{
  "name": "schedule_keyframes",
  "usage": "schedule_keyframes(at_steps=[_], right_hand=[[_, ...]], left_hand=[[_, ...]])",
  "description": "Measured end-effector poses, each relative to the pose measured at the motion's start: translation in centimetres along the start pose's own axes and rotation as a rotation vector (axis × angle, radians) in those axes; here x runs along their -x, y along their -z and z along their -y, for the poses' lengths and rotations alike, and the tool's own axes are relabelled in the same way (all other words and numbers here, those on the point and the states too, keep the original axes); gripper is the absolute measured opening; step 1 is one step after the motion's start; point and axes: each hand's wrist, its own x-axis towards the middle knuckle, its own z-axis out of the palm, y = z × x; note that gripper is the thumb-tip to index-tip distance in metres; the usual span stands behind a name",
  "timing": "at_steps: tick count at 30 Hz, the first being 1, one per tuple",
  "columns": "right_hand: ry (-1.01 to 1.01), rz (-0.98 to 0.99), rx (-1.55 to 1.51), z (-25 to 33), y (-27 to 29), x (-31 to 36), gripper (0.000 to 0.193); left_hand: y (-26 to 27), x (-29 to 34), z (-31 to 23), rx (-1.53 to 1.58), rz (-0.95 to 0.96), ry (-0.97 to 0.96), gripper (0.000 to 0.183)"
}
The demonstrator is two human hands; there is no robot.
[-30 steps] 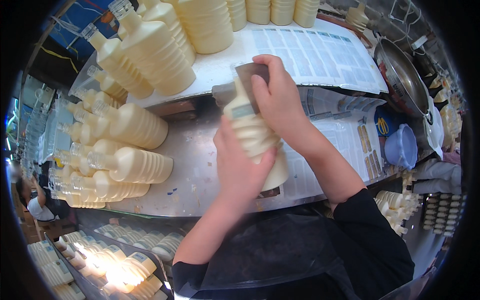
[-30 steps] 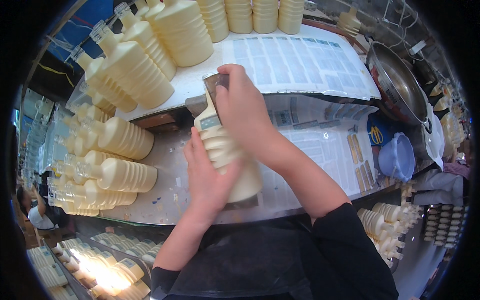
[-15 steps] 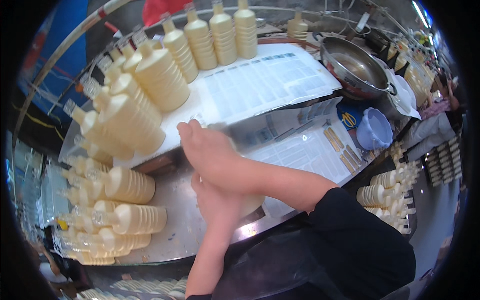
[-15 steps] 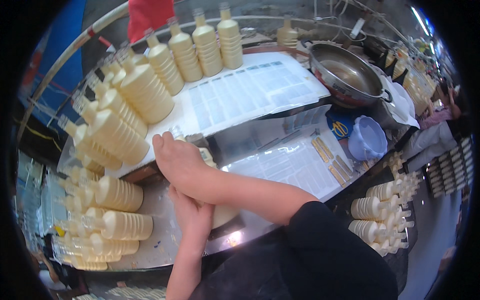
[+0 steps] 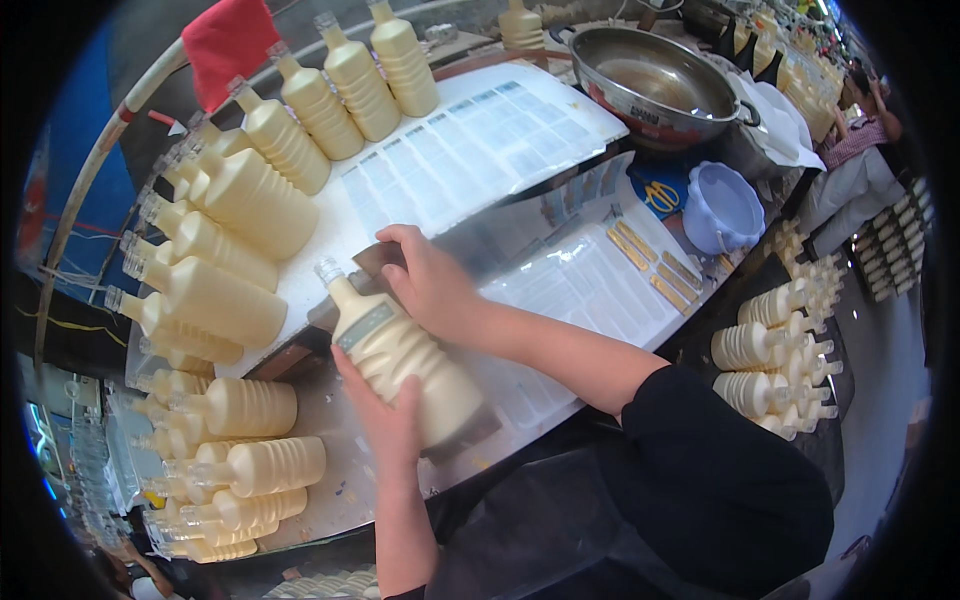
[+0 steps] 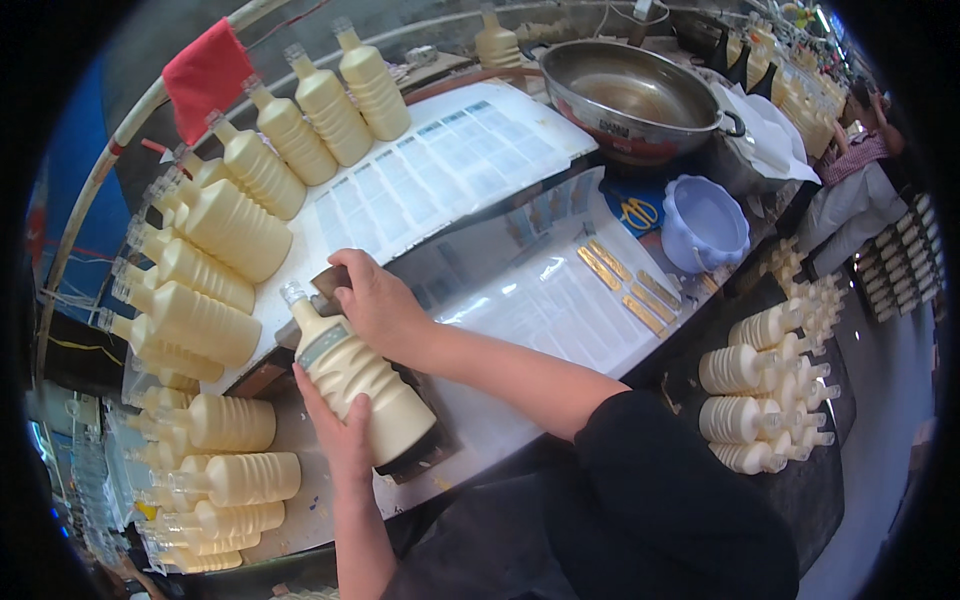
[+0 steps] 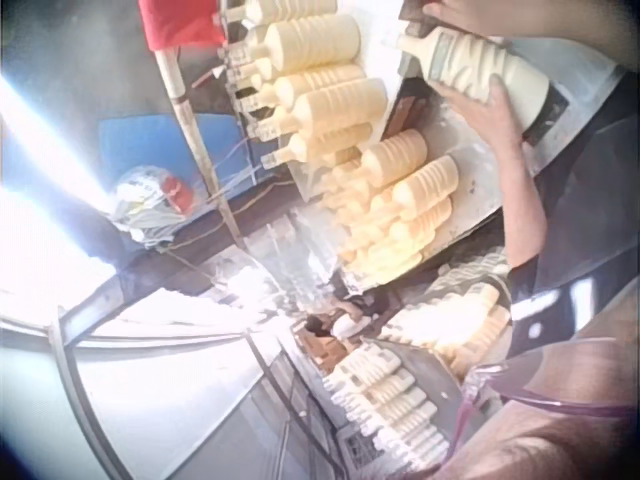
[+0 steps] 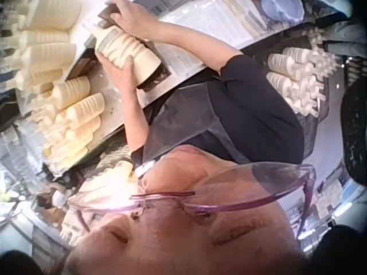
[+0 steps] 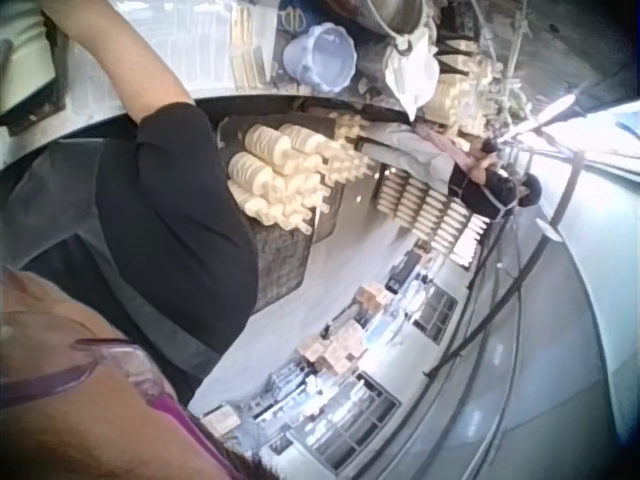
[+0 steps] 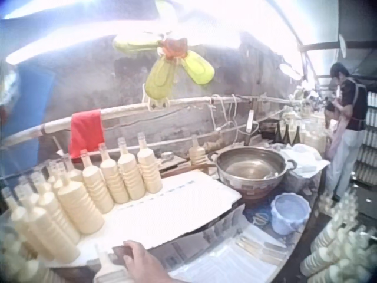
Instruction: The person repeatedly picks up cream-colored plastic bottles, applies rectangular labels to their sides, and places them on a nearby surface. The person handles the bottles and labels by hand, working at a metal counter with many similar bottles visible.
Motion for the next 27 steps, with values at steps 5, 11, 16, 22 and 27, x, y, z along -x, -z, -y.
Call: schedule_keyframes(at_steps=[5, 11, 16, 22, 27], right_hand=[[0.046, -0.079, 0.025, -2.3, -0.6, 0.9, 0.038], [-0.038, -0.057, 0.025, -4.6, 5.7, 0.8, 0.032], [-0.561, 0.188, 0.334, -7.7, 12.4, 1.6, 0.025], [0.03, 0.386, 0.888, -8.4, 10.1, 4.5, 0.026], [-0.182, 0.704, 0.983, -6.0, 8.7, 7.9, 0.043]], left_hand=[[-0.4, 0.0, 0.8, 0.05, 0.012, -0.003, 0.102], [-0.3, 2.6, 0.1, 0.157, -0.068, 0.11, 0.098], [-0.9, 3.2, 0.2, 0.164, -0.064, 0.056, 0.098], [-1.1, 3.0, 0.5, 0.168, -0.066, 0.053, 0.099], [-1.0, 3.4, 0.7, 0.174, -0.102, 0.039, 0.099]])
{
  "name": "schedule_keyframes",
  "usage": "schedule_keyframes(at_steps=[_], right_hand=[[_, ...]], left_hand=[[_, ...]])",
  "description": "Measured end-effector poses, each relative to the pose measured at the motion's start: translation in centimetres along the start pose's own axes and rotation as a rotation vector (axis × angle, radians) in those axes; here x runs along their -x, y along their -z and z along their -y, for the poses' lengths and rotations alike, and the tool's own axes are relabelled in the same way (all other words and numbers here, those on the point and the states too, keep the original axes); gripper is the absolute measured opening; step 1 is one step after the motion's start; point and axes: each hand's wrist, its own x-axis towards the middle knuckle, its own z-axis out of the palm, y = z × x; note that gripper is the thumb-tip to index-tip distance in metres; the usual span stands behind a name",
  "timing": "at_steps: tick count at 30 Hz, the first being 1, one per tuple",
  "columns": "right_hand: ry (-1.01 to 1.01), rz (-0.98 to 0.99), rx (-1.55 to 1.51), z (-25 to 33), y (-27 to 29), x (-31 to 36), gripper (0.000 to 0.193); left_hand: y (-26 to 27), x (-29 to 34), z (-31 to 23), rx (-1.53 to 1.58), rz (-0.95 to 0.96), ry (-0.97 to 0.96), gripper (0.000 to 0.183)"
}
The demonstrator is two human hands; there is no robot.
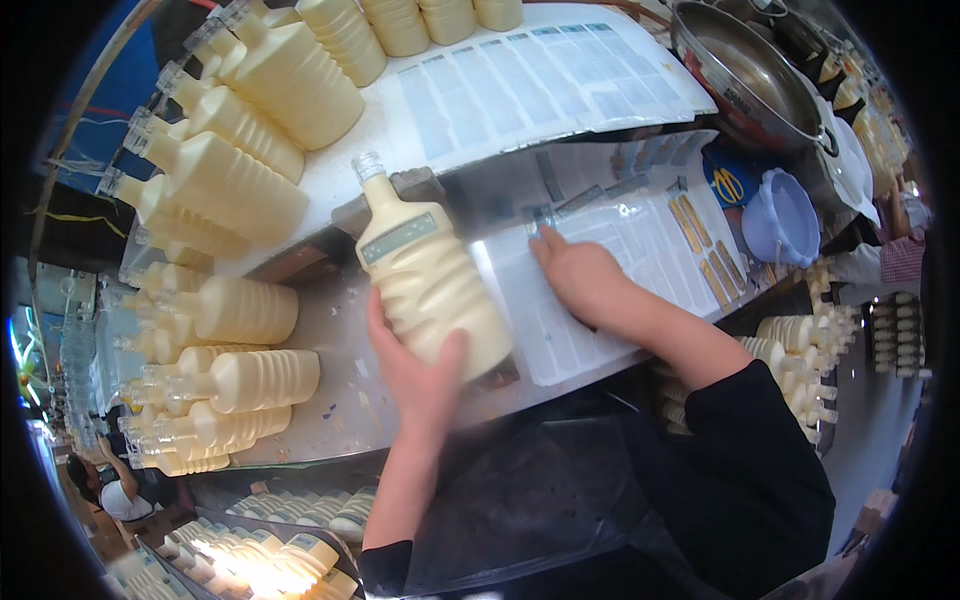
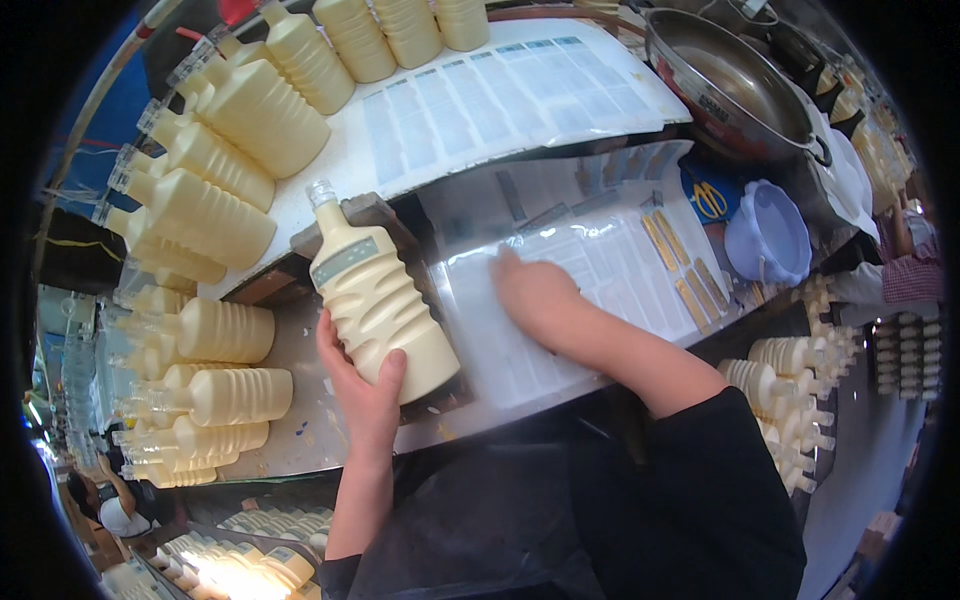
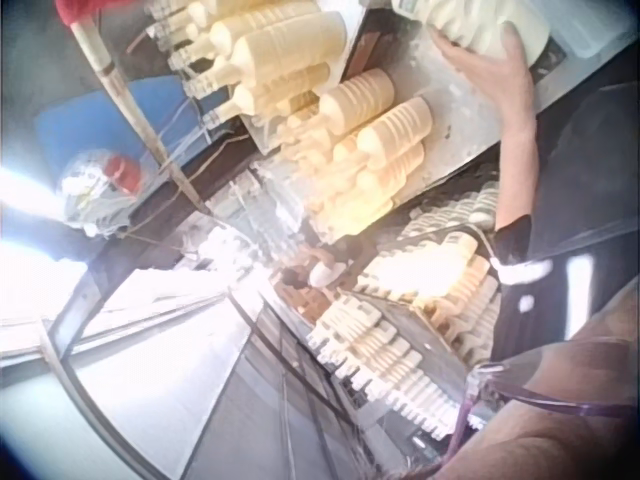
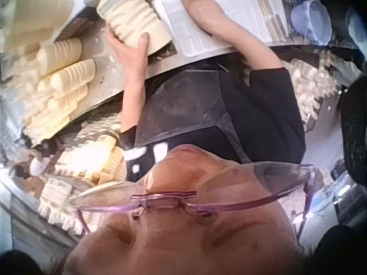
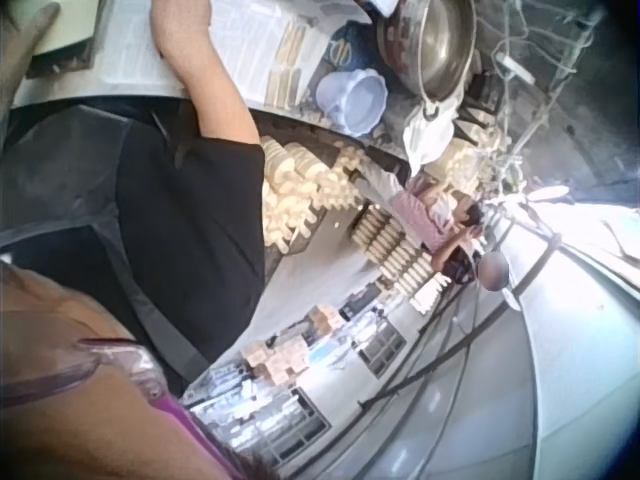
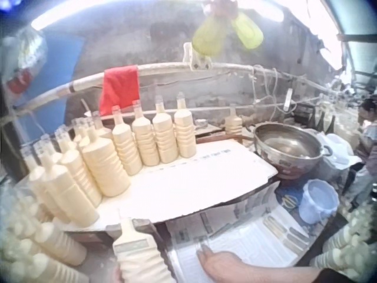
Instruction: The person repeatedly picks up cream-colored plastic bottles, applies rectangular labels to their sides, and places them on a nearby surface. The person handles the bottles and labels by hand, working at a metal counter with many similar bottles visible.
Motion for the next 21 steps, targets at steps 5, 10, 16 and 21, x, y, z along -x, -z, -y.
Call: schedule_keyframes(at_steps=[5, 10, 16, 21], right_hand=[[0.088, 0.101, 0.023, 2.5, 1.9, 7.3, 0.043], [0.268, -0.118, 0.017, -1.3, 0.4, 6.9, 0.047], [0.06, 0.016, 0.052, 1.0, 0.3, 11.9, 0.056], [0.145, -0.151, -0.027, -0.9, -0.7, 14.5, 0.047]], left_hand=[[0.0, -0.4, 1.1, -0.019, 0.027, -0.064, 0.097], [-0.1, -0.3, 0.4, -0.027, 0.003, -0.047, 0.095], [-0.1, -0.2, 0.5, -0.024, -0.001, -0.034, 0.095], [0.2, 0.0, 1.5, 0.093, -0.016, -0.022, 0.086]])
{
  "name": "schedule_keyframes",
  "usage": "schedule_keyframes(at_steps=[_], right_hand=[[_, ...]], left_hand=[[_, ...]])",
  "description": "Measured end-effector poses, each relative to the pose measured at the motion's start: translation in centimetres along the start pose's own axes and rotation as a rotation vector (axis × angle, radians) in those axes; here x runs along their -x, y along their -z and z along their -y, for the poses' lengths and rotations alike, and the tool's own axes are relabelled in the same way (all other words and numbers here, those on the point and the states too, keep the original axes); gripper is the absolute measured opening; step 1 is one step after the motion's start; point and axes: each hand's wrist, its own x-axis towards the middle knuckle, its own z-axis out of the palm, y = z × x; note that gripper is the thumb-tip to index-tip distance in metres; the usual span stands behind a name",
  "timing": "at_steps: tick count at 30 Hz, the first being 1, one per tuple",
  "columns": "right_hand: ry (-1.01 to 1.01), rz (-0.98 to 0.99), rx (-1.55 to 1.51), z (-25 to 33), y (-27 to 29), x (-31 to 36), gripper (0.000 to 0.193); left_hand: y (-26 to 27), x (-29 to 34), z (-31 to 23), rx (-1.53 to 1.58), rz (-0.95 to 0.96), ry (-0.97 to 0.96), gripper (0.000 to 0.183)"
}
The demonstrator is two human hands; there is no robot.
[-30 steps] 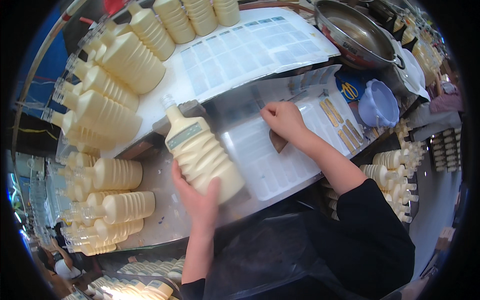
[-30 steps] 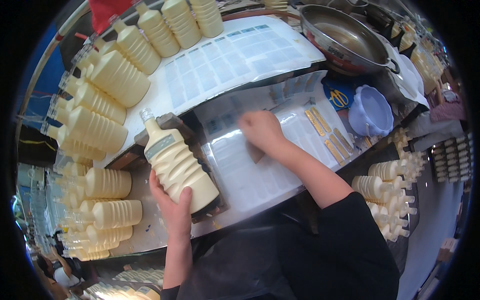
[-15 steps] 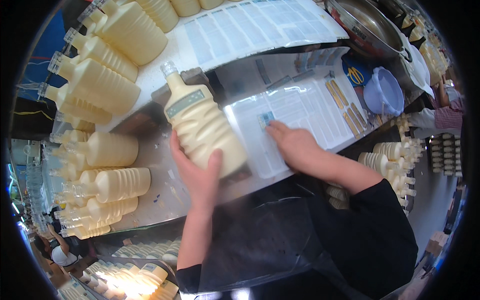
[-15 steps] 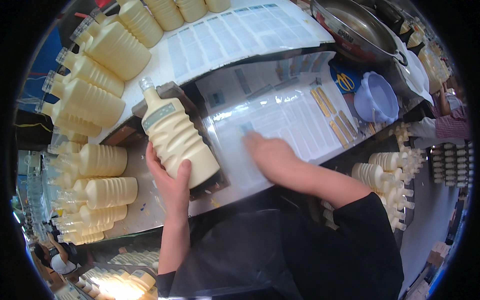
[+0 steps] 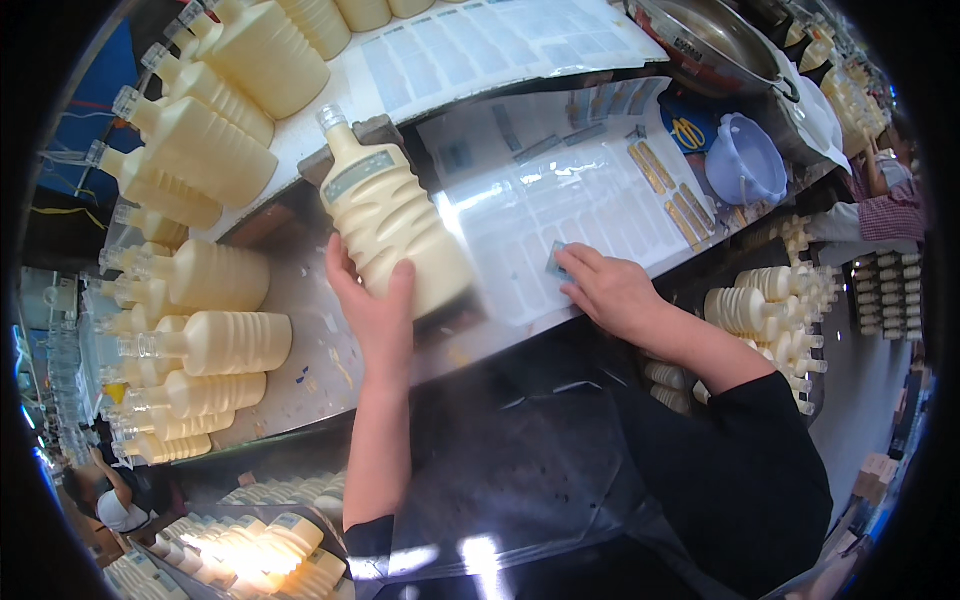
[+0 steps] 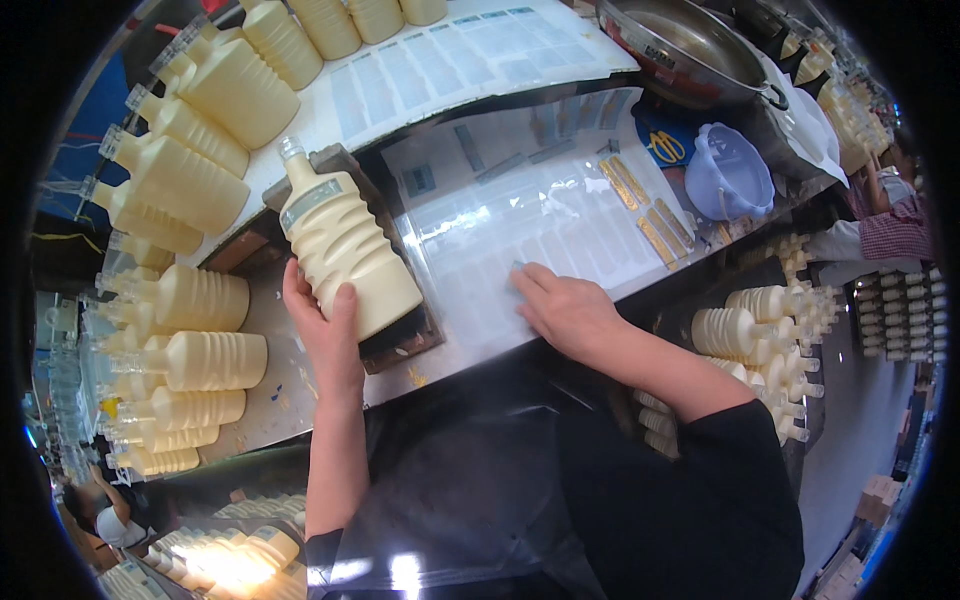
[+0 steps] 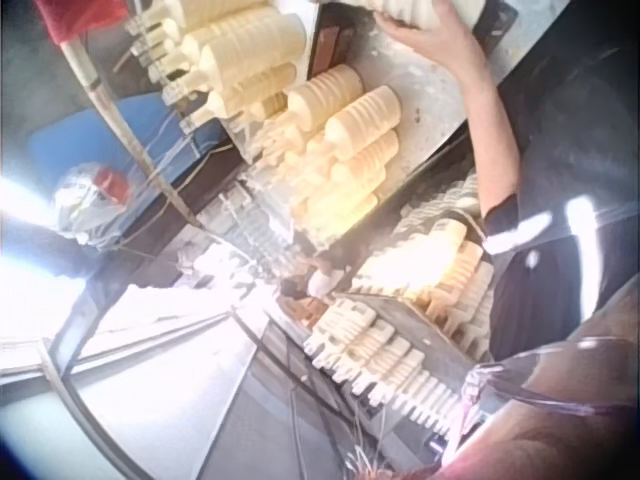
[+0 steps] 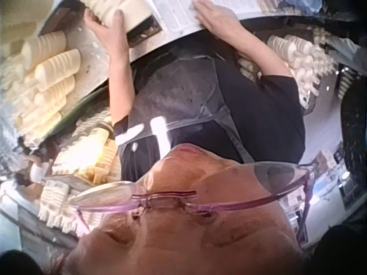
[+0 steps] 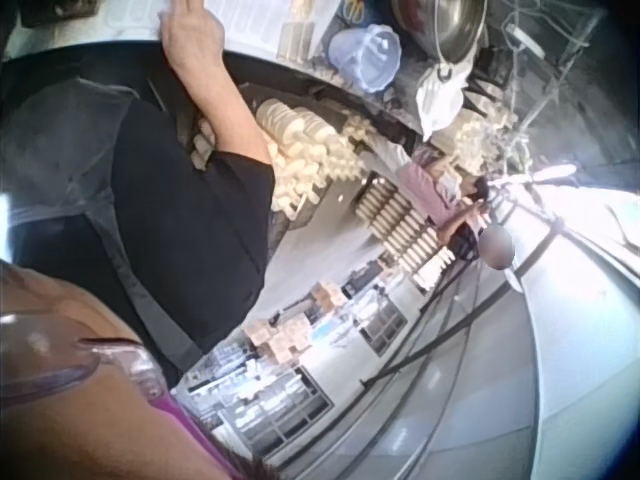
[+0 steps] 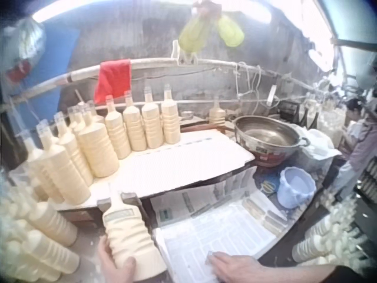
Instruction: The person repeatedly picks up cream-colored plastic bottles, applies rectangular labels to their sides, and places them on a nearby surface. The person handles the bottles and labels by hand, working at a metal counter with many similar bottles visible.
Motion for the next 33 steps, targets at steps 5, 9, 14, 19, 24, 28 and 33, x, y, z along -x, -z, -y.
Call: schedule_keyframes(at_steps=[5, 9, 14, 19, 24, 28, 33], right_hand=[[-0.029, 0.064, 0.131, 0.8, -0.3, 2.9, 0.051], [0.169, -0.198, 0.391, 0.1, -1.3, 4.4, 0.039], [0.196, -0.271, 0.081, -1.3, -1.9, 4.5, 0.02], [-0.088, -0.136, -0.302, -0.9, -0.2, 2.5, 0.017], [-0.42, 0.024, -0.801, 2.4, 3.1, -2.8, 0.027], [-0.461, -0.001, -0.937, 5.1, 4.0, -6.5, 0.023], [0.304, -0.513, -0.202, 12.0, 5.4, -9.1, 0.013]], left_hand=[[1.0, 2.0, 0.8, 0.072, -0.022, 0.019, 0.074], [1.4, 3.2, 0.6, 0.015, -0.024, 0.012, 0.067], [1.9, 3.4, 0.7, -0.027, 0.002, -0.057, 0.06], [1.9, 4.2, 0.5, -0.064, 0.032, -0.074, 0.055], [2.7, 4.5, 0.4, -0.085, 0.034, -0.046, 0.052], [3.1, 3.9, 0.1, -0.096, 0.08, -0.058, 0.052], [3.4, 3.5, 0.4, 0.125, 0.1, 0.088, 0.054]])
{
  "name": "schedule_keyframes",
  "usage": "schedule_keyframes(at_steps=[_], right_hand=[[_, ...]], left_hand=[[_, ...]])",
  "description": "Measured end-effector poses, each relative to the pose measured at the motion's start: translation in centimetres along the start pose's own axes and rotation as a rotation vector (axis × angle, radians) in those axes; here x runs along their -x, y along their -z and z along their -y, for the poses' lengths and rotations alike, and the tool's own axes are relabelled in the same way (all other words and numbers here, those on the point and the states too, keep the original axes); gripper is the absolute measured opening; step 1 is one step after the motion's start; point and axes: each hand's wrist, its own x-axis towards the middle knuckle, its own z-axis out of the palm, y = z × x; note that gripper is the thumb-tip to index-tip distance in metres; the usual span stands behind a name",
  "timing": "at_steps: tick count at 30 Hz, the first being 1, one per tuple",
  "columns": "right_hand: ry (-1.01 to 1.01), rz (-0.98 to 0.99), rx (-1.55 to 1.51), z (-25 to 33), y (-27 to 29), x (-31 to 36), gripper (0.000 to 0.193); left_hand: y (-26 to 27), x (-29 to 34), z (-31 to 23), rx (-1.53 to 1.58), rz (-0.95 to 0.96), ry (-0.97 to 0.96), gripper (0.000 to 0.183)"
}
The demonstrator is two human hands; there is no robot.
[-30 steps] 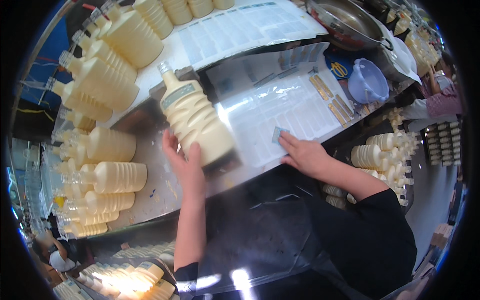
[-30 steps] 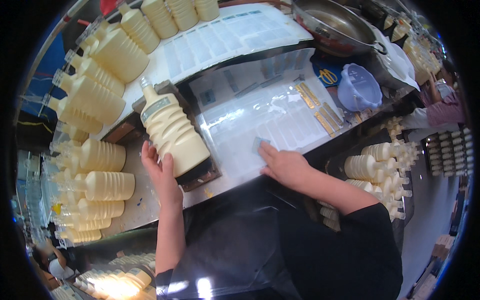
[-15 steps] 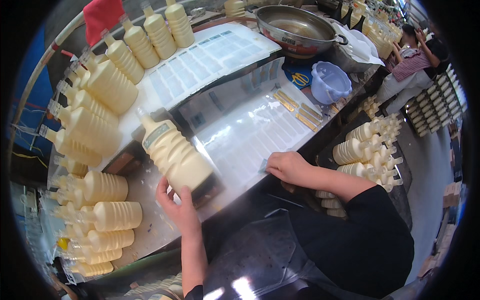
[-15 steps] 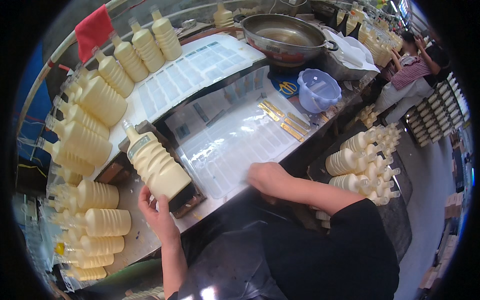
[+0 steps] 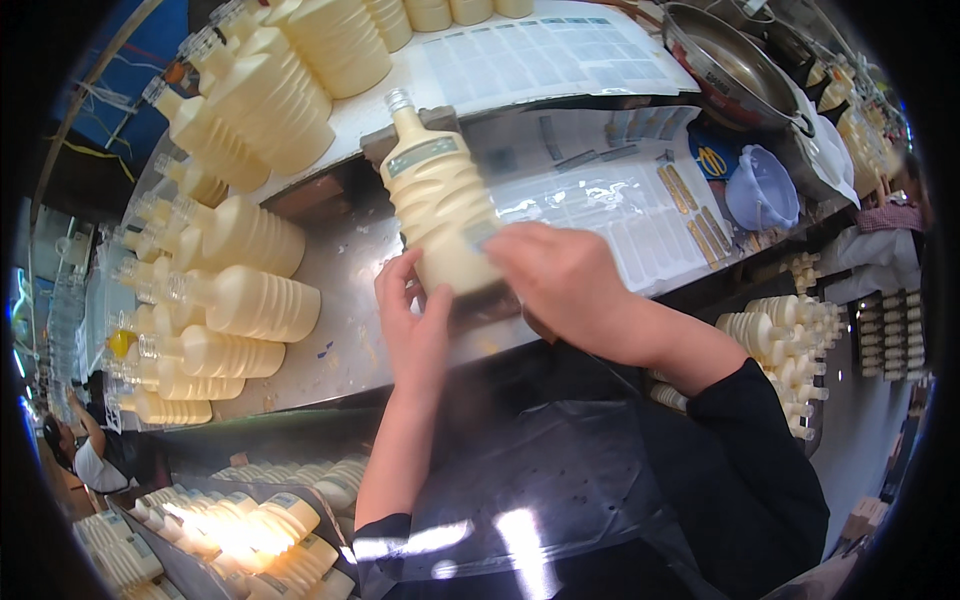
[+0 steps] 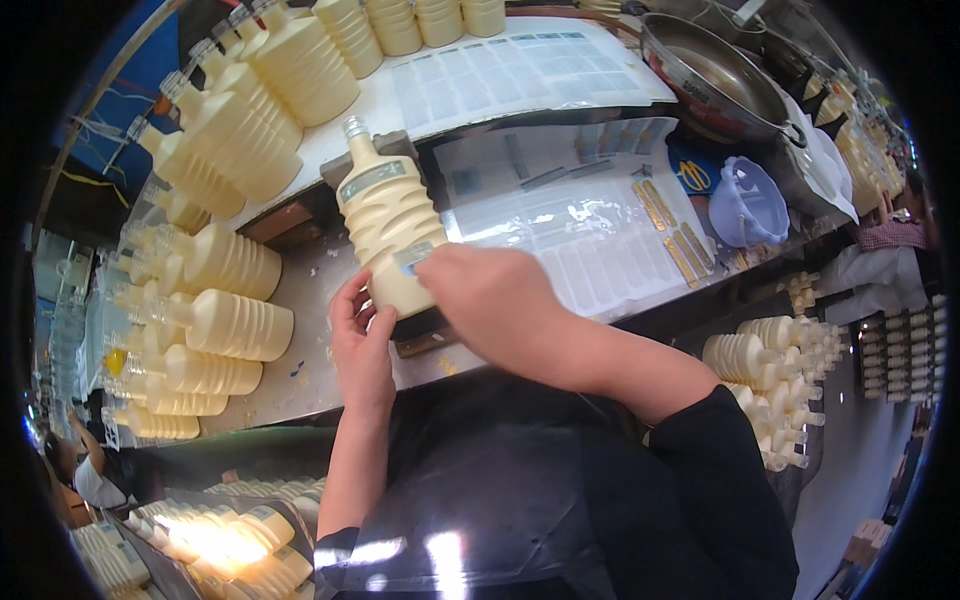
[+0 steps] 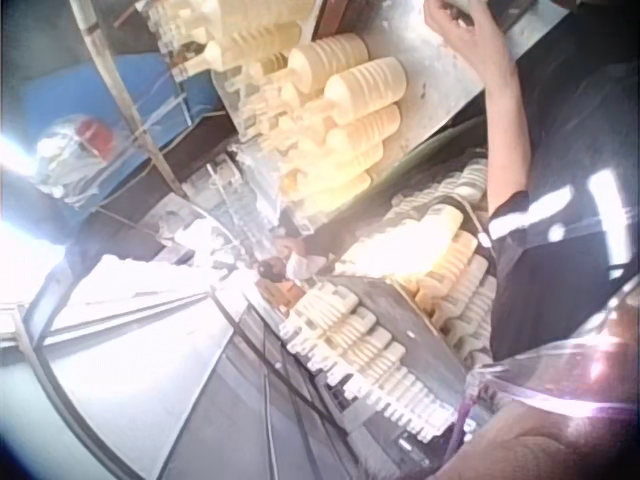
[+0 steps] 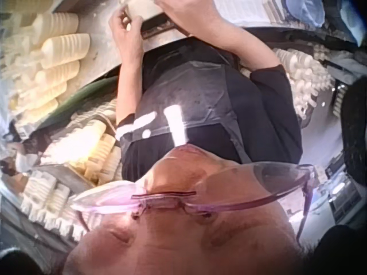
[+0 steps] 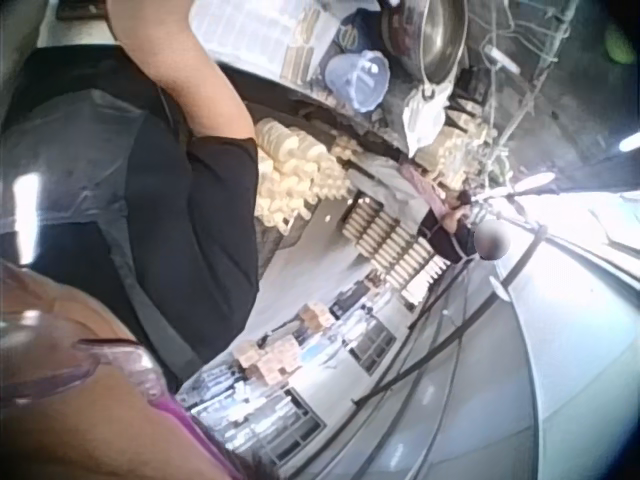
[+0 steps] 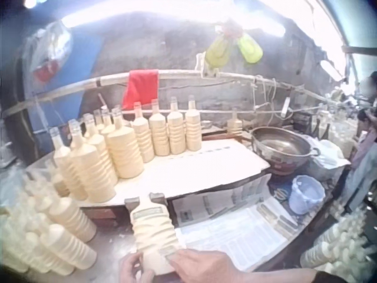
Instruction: The person repeatedly picks up cream-colored plastic bottles, applies rectangular labels to their sides, and places them on a nearby surface. The person handles the bottles and labels by hand, working at a metal counter with many similar bottles visible.
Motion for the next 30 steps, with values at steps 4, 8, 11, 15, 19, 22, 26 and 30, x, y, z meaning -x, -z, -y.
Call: schedule_keyframes(at_steps=[4, 8, 11, 15, 19, 22, 26, 30], right_hand=[[0.115, 0.174, 0.266, 1.6, -2.3, 0.2, 0.012], [0.193, 0.166, 0.387, 2.0, -2.8, 0.4, 0.01], [0.221, 0.155, 0.459, 2.3, -3.0, 0.6, 0.01], [0.19, 0.203, 0.486, 3.7, -2.4, 1.3, 0.01], [0.117, 0.233, 0.107, 2.0, -1.2, 2.7, 0.011], [-0.056, 0.176, 0.061, -0.6, -0.2, 1.2, 0.031], [-0.661, 0.205, -0.316, -3.5, -2.7, 0.2, 0.052], [-0.839, 0.308, -0.491, -4.7, -4.1, 0.5, 0.061]], left_hand=[[-0.4, -0.3, -1.7, 0.154, -0.037, 0.071, 0.058], [-1.0, -1.9, -1.8, 0.031, -0.078, 0.02, 0.064], [-1.9, -2.9, -2.5, -0.199, -0.109, 0.001, 0.068], [-2.1, -3.3, -2.7, -0.28, -0.119, 0.008, 0.068], [-1.7, -3.4, -1.5, -0.181, -0.114, 0.013, 0.068], [-1.1, -2.7, -0.8, -0.202, -0.089, -0.043, 0.072], [-2.0, -1.3, 0.2, -0.313, -0.105, -0.196, 0.075], [-2.3, -1.2, 0.2, -0.359, -0.11, -0.201, 0.076]])
